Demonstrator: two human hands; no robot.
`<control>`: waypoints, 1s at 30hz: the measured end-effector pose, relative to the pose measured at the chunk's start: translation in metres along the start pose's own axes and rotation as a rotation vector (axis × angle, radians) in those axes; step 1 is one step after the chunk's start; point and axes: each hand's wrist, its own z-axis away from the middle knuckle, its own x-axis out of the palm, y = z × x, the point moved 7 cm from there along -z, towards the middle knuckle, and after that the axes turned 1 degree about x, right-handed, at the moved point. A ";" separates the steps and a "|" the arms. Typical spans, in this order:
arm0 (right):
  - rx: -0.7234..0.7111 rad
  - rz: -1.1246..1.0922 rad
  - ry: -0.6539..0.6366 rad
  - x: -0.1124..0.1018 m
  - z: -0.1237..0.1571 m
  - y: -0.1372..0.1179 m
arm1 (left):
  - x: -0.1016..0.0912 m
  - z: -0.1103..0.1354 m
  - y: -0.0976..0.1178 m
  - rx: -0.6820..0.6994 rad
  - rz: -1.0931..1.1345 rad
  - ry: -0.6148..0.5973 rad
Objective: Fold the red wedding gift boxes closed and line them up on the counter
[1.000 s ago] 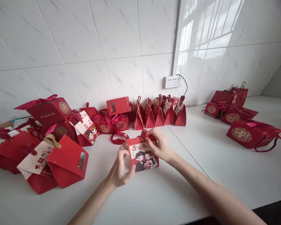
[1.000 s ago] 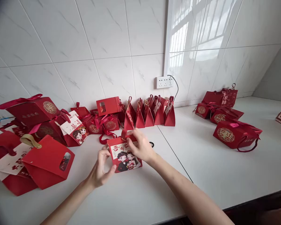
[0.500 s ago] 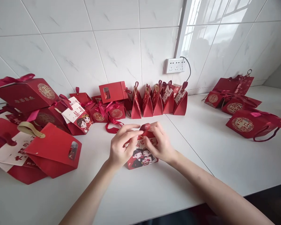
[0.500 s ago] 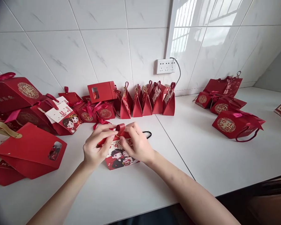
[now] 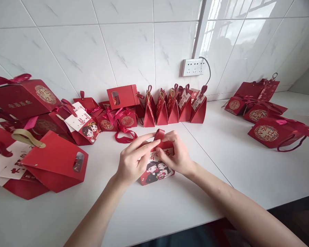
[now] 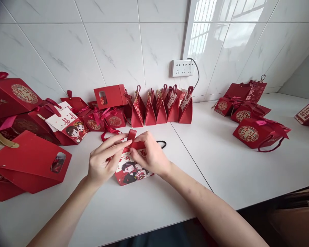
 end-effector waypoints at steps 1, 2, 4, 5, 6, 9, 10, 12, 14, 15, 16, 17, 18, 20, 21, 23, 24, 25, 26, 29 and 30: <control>-0.005 0.006 -0.003 0.000 0.000 -0.001 | 0.000 0.000 0.000 0.000 -0.001 0.000; -0.010 0.012 -0.007 0.000 0.000 -0.002 | 0.000 0.000 0.000 -0.001 0.002 -0.001; -0.015 0.024 -0.013 0.000 -0.001 -0.002 | 0.000 0.001 -0.001 -0.011 0.018 0.002; -0.013 0.029 -0.017 0.000 -0.001 -0.002 | 0.000 0.001 -0.001 -0.018 0.028 0.001; -0.007 0.032 -0.021 0.001 -0.001 -0.002 | 0.000 0.001 -0.002 -0.029 0.035 -0.001; 0.006 0.039 -0.029 0.001 -0.001 -0.001 | 0.002 0.001 -0.004 -0.064 0.025 -0.013; 0.008 0.042 -0.030 0.001 -0.001 -0.001 | 0.002 0.001 -0.004 -0.073 0.015 -0.014; 0.011 0.051 -0.032 0.000 -0.001 -0.002 | 0.002 0.001 -0.004 -0.074 0.004 -0.007; 0.016 0.060 -0.036 0.000 -0.001 -0.002 | 0.001 0.002 -0.002 -0.063 0.005 0.008; 0.014 0.064 -0.036 0.000 -0.001 -0.002 | 0.001 0.002 -0.002 -0.061 0.007 0.017; 0.011 0.068 -0.032 0.000 -0.001 -0.003 | 0.001 0.003 -0.002 -0.060 0.007 0.026; 0.007 0.070 -0.028 0.000 -0.001 -0.003 | 0.001 0.003 -0.002 -0.062 0.006 0.034; 0.002 0.070 -0.022 -0.001 -0.001 -0.004 | 0.001 0.004 -0.002 -0.066 0.007 0.040; -0.011 0.065 -0.015 -0.001 -0.001 -0.005 | 0.001 0.004 -0.002 -0.069 0.005 0.045; -0.018 0.059 -0.018 -0.001 -0.002 -0.005 | 0.002 0.004 -0.002 -0.070 0.005 0.044; -0.033 0.051 -0.033 -0.001 -0.002 -0.006 | 0.002 0.004 -0.002 -0.067 0.006 0.035; -0.037 0.048 -0.039 -0.001 -0.002 -0.007 | 0.002 0.003 -0.002 -0.063 0.009 0.029; -0.040 0.048 -0.042 -0.001 -0.003 -0.007 | 0.003 0.003 -0.002 -0.060 0.016 0.022; -0.040 0.050 -0.043 -0.001 -0.003 -0.007 | 0.003 0.003 -0.002 -0.061 0.023 0.017; -0.034 0.062 -0.035 -0.001 -0.002 -0.006 | 0.003 0.002 -0.002 -0.063 0.038 0.012; -0.033 0.067 -0.033 -0.001 -0.002 -0.006 | 0.003 0.002 -0.002 -0.064 0.040 0.010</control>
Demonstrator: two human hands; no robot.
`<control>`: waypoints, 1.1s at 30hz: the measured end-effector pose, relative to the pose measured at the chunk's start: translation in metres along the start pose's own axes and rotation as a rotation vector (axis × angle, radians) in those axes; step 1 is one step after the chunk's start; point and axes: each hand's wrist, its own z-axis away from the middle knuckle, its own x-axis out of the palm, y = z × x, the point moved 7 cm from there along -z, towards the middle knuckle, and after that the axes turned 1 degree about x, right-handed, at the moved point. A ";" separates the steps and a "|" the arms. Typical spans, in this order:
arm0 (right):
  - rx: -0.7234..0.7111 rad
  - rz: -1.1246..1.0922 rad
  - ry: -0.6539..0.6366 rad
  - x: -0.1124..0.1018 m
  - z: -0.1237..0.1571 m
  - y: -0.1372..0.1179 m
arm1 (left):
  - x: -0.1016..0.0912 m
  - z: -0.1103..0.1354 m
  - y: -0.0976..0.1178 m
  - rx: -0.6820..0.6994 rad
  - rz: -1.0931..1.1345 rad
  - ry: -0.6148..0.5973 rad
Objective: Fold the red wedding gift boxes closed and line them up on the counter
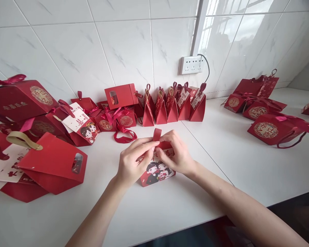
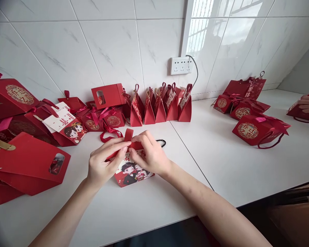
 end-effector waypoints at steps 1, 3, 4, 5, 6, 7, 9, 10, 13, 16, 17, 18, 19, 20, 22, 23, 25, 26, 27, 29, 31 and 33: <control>0.000 0.005 0.002 0.000 0.000 0.000 | 0.000 0.000 0.000 -0.001 0.005 -0.004; -0.002 0.012 0.008 0.001 0.000 0.000 | 0.001 0.000 0.001 0.001 0.020 -0.014; -0.004 0.010 0.013 0.001 0.001 0.000 | 0.001 0.000 0.001 -0.001 0.026 -0.015; -0.003 0.006 0.021 0.001 0.001 0.000 | 0.001 0.000 0.001 -0.003 0.031 -0.011; 0.000 -0.001 0.031 0.000 0.001 0.001 | 0.000 0.000 0.002 -0.006 0.033 -0.005; 0.006 -0.010 0.039 0.000 0.001 0.001 | 0.000 0.000 0.002 -0.011 0.033 0.001; 0.015 -0.019 0.047 -0.001 0.001 0.002 | 0.000 0.000 0.002 -0.027 0.041 0.008; 0.018 -0.017 0.045 -0.001 0.001 0.003 | 0.000 0.000 0.002 -0.034 0.050 0.008; 0.027 0.001 0.033 -0.001 0.001 0.003 | -0.001 0.000 0.002 -0.044 0.080 0.007; 0.040 0.008 0.026 -0.002 0.000 0.002 | -0.001 0.000 0.002 -0.052 0.087 0.013; 0.042 0.008 0.026 -0.002 0.000 0.002 | -0.001 0.000 0.002 -0.054 0.087 0.016; 0.042 0.008 0.027 -0.002 0.000 0.001 | -0.001 0.000 0.002 -0.055 0.086 0.020; 0.042 0.008 0.030 -0.002 0.000 0.001 | -0.001 0.000 0.002 -0.052 0.086 0.021; 0.041 0.007 0.034 -0.002 0.001 0.001 | -0.001 0.000 0.002 -0.049 0.086 0.022; 0.034 0.005 0.045 -0.003 0.001 0.000 | -0.001 -0.001 0.003 -0.044 0.082 0.024; 0.030 0.004 0.048 -0.002 0.001 0.001 | -0.001 -0.001 0.003 -0.043 0.079 0.025; 0.022 0.001 0.050 -0.002 0.002 0.001 | -0.001 -0.001 0.003 -0.048 0.072 0.024; 0.021 0.000 0.051 -0.002 0.002 0.001 | -0.001 0.000 0.002 -0.053 0.068 0.022; 0.023 -0.001 0.049 -0.002 0.001 0.001 | -0.001 0.000 0.002 -0.058 0.063 0.020; 0.035 0.001 0.044 -0.001 0.001 0.002 | -0.001 0.000 0.001 -0.070 0.051 0.022; 0.051 0.003 0.037 -0.001 0.001 0.003 | -0.001 0.001 0.000 -0.077 0.040 0.029; 0.062 -0.003 0.035 -0.001 0.000 0.003 | -0.001 0.001 0.000 -0.076 0.034 0.029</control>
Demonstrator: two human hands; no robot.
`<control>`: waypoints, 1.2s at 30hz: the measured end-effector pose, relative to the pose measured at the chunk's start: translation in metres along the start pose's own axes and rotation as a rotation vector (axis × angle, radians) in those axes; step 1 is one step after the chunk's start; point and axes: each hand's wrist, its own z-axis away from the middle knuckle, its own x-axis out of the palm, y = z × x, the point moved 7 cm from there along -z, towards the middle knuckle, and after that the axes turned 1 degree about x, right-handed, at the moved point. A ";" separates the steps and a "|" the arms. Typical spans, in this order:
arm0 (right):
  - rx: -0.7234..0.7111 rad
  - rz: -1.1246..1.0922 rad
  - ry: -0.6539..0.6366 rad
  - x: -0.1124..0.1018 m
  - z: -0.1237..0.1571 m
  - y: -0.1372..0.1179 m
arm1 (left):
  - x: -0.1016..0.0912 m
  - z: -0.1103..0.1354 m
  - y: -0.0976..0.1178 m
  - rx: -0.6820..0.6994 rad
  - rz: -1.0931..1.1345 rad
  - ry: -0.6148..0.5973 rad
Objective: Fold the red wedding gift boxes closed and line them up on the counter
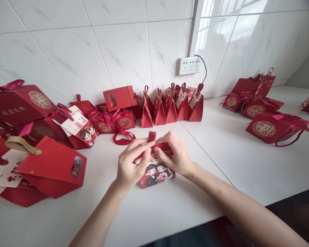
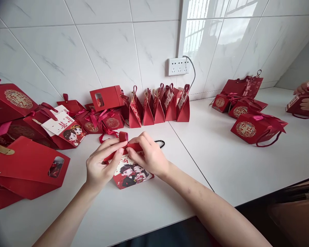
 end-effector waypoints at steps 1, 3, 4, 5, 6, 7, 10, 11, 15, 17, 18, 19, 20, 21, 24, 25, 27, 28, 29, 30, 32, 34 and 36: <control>0.004 -0.006 0.003 0.000 0.000 0.000 | 0.000 0.000 0.000 0.003 -0.002 -0.002; 0.006 -0.024 0.003 -0.001 -0.001 -0.001 | 0.000 0.000 0.001 0.014 -0.005 0.000; 0.001 -0.033 -0.001 -0.001 -0.001 -0.001 | 0.000 0.000 0.001 0.020 -0.005 0.005; -0.004 -0.040 -0.006 -0.001 -0.001 -0.001 | 0.000 0.000 0.002 0.026 -0.002 0.009; -0.008 -0.046 -0.012 -0.001 -0.001 -0.002 | 0.000 0.000 0.002 0.031 0.003 0.012; -0.011 -0.048 -0.017 -0.001 -0.001 -0.002 | 0.000 0.000 0.003 0.033 0.008 0.012; -0.008 -0.049 -0.017 -0.001 -0.002 -0.002 | 0.001 -0.001 0.004 0.035 0.017 0.004; -0.005 -0.053 -0.017 -0.002 -0.002 -0.002 | 0.001 -0.001 0.004 0.038 0.015 0.002; 0.038 -0.071 -0.033 -0.002 -0.004 -0.002 | 0.001 -0.001 0.004 0.045 -0.021 0.007; 0.066 -0.079 -0.049 -0.002 -0.005 0.000 | 0.001 0.000 0.004 0.053 -0.042 0.016; 0.079 -0.084 -0.055 -0.002 -0.005 0.000 | 0.001 0.000 0.004 0.059 -0.045 0.020; 0.087 -0.088 -0.057 -0.002 -0.005 0.001 | 0.001 0.000 0.005 0.067 -0.043 0.024; 0.090 -0.092 -0.057 -0.002 -0.005 0.002 | 0.002 0.000 0.005 0.074 -0.040 0.026; 0.088 -0.094 -0.057 -0.002 -0.004 0.002 | 0.002 0.000 0.006 0.079 -0.039 0.027; 0.071 -0.090 -0.045 -0.001 -0.003 0.002 | 0.002 0.001 0.006 0.081 -0.052 0.031; 0.070 -0.088 -0.041 -0.001 -0.003 0.002 | 0.001 0.001 0.006 0.079 -0.058 0.034; 0.085 -0.088 -0.033 -0.001 -0.003 0.002 | 0.001 0.000 0.006 0.073 -0.063 0.038; 0.094 -0.089 -0.031 0.000 -0.004 0.002 | 0.001 0.000 0.006 0.073 -0.061 0.037; 0.104 -0.090 -0.031 0.000 -0.004 0.001 | 0.001 0.000 0.006 0.073 -0.058 0.036; 0.114 -0.090 -0.030 -0.001 -0.004 0.001 | 0.001 0.000 0.006 0.072 -0.054 0.033; 0.124 -0.087 -0.033 -0.001 -0.005 0.001 | 0.002 0.000 0.006 0.071 -0.045 0.028; 0.127 -0.080 -0.035 -0.001 -0.005 0.001 | 0.002 0.000 0.006 0.071 -0.041 0.029; 0.120 -0.075 -0.036 0.000 -0.004 0.001 | 0.001 0.000 0.006 0.076 -0.042 0.034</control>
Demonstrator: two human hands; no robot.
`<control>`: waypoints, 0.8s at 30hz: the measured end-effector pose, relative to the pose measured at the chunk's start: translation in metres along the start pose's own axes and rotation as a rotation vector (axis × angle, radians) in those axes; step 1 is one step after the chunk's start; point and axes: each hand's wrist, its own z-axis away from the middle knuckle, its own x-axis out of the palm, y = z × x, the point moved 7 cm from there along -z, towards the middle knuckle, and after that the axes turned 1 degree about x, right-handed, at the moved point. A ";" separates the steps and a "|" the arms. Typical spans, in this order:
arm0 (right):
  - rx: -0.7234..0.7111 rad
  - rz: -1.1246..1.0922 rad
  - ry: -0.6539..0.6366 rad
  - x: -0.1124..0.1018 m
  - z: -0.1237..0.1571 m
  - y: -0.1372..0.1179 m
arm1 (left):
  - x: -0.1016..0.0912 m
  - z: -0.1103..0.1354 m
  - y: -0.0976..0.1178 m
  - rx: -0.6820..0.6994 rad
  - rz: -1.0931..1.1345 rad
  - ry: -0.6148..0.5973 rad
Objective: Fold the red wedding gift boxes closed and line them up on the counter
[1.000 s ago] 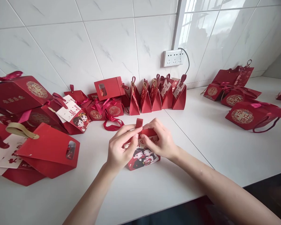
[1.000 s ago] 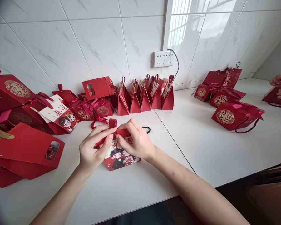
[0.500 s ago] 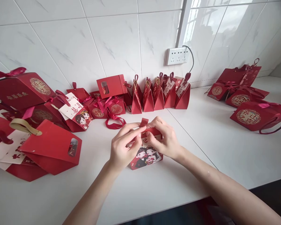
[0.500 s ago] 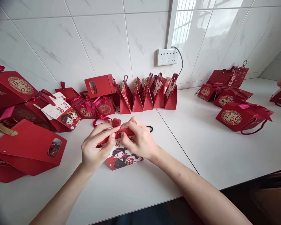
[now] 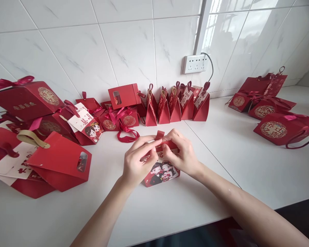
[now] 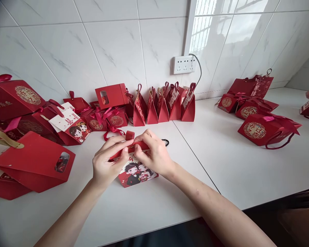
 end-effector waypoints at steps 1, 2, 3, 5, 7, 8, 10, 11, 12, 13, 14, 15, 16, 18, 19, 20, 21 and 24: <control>-0.006 0.001 0.001 0.000 0.000 0.000 | 0.000 0.000 0.000 0.003 -0.002 0.003; -0.013 0.000 0.001 0.000 0.001 0.000 | 0.000 0.000 0.000 0.005 -0.004 0.004; -0.023 -0.005 0.001 0.000 0.001 0.000 | 0.000 0.000 0.000 0.007 -0.005 0.004; -0.053 -0.022 -0.008 -0.001 0.003 0.000 | 0.000 0.002 0.000 0.005 -0.009 0.009; -0.097 -0.039 -0.029 -0.001 0.004 -0.002 | 0.000 0.005 -0.002 -0.033 0.009 0.029; -0.116 -0.039 -0.041 -0.001 0.004 -0.003 | 0.000 0.008 -0.005 -0.065 0.041 0.044; -0.146 -0.019 -0.062 -0.001 0.005 -0.005 | 0.002 0.014 -0.010 -0.133 0.139 0.066; -0.159 -0.001 -0.066 -0.001 0.006 -0.005 | 0.004 0.017 -0.012 -0.162 0.185 0.070; -0.170 0.018 -0.069 -0.001 0.007 -0.005 | 0.006 0.020 -0.013 -0.181 0.215 0.069; -0.182 0.038 -0.069 0.000 0.007 -0.005 | 0.008 0.022 -0.013 -0.188 0.224 0.063; -0.194 0.058 -0.061 0.000 0.009 -0.005 | 0.008 0.023 -0.013 -0.186 0.209 0.063; -0.196 0.075 -0.041 0.000 0.010 -0.004 | 0.007 0.024 -0.013 -0.176 0.171 0.074; -0.187 0.085 -0.014 0.000 0.011 -0.002 | 0.004 0.024 -0.012 -0.161 0.112 0.102; -0.136 0.092 0.040 -0.001 0.013 0.003 | -0.008 0.021 -0.014 -0.134 -0.048 0.211; -0.100 0.091 0.057 -0.001 0.014 0.007 | -0.018 0.019 -0.016 -0.133 -0.141 0.286; -0.067 0.091 0.062 0.000 0.014 0.011 | -0.029 0.018 -0.020 -0.136 -0.232 0.364; -0.041 0.096 0.057 0.002 0.015 0.014 | -0.041 0.016 -0.024 -0.136 -0.319 0.436; 0.005 0.149 -0.003 0.009 0.016 0.020 | -0.078 0.013 -0.040 -0.149 -0.567 0.563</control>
